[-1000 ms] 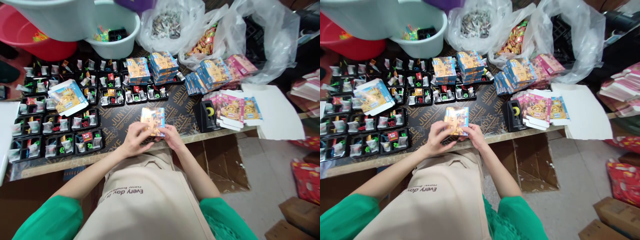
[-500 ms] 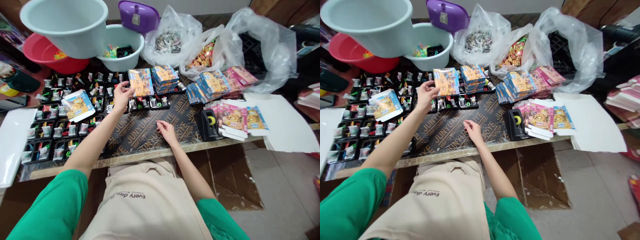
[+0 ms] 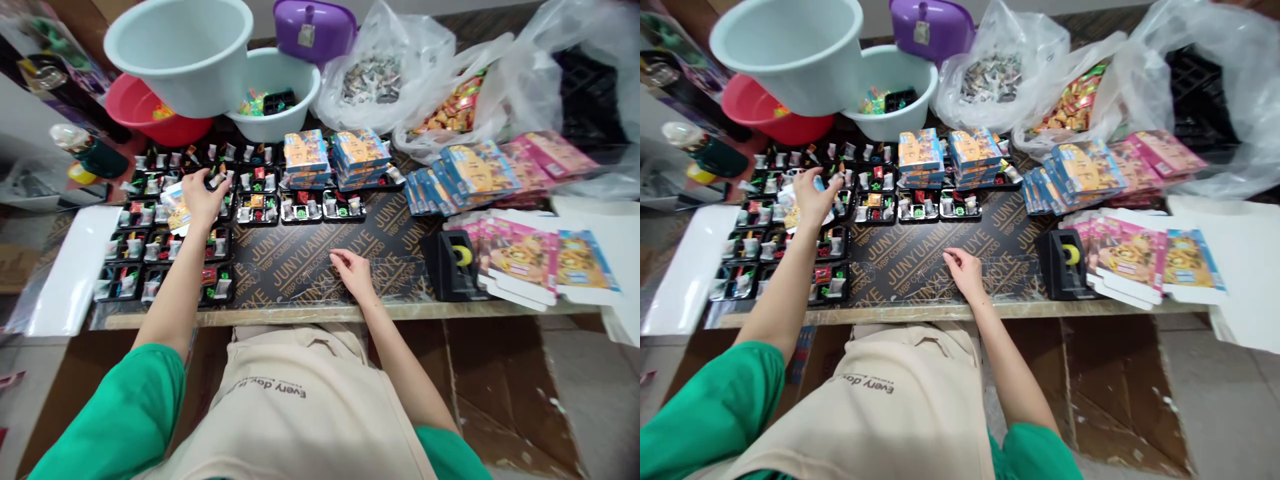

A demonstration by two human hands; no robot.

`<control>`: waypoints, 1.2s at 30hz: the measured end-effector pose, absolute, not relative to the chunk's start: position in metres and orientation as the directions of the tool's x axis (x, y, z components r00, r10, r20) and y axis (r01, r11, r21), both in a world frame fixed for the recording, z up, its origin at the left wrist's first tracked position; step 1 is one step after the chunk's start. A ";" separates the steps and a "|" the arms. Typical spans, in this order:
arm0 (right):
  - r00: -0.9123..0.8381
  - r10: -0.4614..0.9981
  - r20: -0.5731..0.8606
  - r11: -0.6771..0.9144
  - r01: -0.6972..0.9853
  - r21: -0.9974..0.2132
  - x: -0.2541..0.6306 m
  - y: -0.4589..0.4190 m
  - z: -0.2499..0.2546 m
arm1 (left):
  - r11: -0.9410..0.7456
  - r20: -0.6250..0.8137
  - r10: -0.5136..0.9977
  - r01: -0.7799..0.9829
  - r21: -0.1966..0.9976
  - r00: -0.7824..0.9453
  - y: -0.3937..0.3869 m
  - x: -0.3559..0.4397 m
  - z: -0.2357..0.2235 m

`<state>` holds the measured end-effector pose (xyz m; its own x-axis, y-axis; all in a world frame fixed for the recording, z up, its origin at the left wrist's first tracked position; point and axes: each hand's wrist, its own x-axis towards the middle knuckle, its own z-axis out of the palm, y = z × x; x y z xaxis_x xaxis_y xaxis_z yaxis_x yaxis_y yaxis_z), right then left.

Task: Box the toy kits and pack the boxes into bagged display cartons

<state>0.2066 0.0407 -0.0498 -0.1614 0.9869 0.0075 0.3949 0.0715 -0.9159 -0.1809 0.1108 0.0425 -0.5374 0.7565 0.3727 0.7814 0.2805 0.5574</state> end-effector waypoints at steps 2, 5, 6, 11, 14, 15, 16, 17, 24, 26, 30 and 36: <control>-0.176 0.984 0.030 0.108 0.448 -0.887 0.205 0.042 -0.050 | 0.494 0.304 0.711 0.758 0.426 -0.634 0.076 -0.213 0.043; -0.193 0.979 0.071 0.159 0.495 -0.854 0.202 0.043 -0.051 | 0.638 0.197 0.699 0.724 0.262 -0.687 0.042 -0.239 0.040; -0.194 0.978 0.080 0.169 0.500 -0.849 0.201 0.043 -0.051 | 0.652 0.161 0.708 0.724 0.226 -0.688 0.036 -0.242 0.038; -0.184 0.979 0.085 0.167 0.497 -0.851 0.200 0.041 -0.050 | 0.675 0.102 0.704 0.707 0.213 -0.703 0.031 -0.244 0.029; -0.180 0.980 0.085 0.164 0.489 -0.857 0.200 0.040 -0.051 | 0.615 0.222 0.674 0.701 0.361 -0.705 0.034 -0.257 0.023; -0.179 0.980 0.084 0.162 0.486 -0.859 0.200 0.041 -0.052 | 0.556 0.275 0.645 0.685 0.471 -0.713 0.037 -0.264 0.022; -0.178 0.981 0.082 0.159 0.481 -0.862 0.200 0.041 -0.052 | 0.468 0.317 0.604 0.647 0.602 -0.731 0.040 -0.272 0.021; -0.182 0.980 0.076 0.155 0.470 -0.869 0.201 0.041 -0.051 | 0.359 0.334 0.563 0.588 0.725 -0.756 0.043 -0.279 0.021; -0.176 0.963 0.204 0.254 0.346 -0.903 0.197 0.030 -0.014 | -0.030 0.210 0.693 0.264 0.964 -0.690 0.030 -0.243 0.038; -0.200 0.941 0.272 0.325 0.321 -0.889 0.188 0.025 0.007 | -0.099 0.180 0.868 0.194 0.976 -0.463 0.010 -0.192 0.041; -0.237 0.908 0.344 0.403 0.275 -0.873 0.165 0.025 0.036 | -0.084 0.099 0.989 0.131 0.988 -0.109 -0.026 -0.088 0.037; -0.254 0.924 0.284 0.375 0.471 -0.798 0.162 0.030 0.040 | -0.029 0.037 0.997 0.130 0.991 -0.062 -0.038 -0.033 0.022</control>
<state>0.1621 0.0298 0.0397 -0.2543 0.9244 0.2843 0.4709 0.3751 -0.7985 -0.0334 -0.0378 0.0219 -0.0624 0.9974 0.0371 0.1300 -0.0287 0.9911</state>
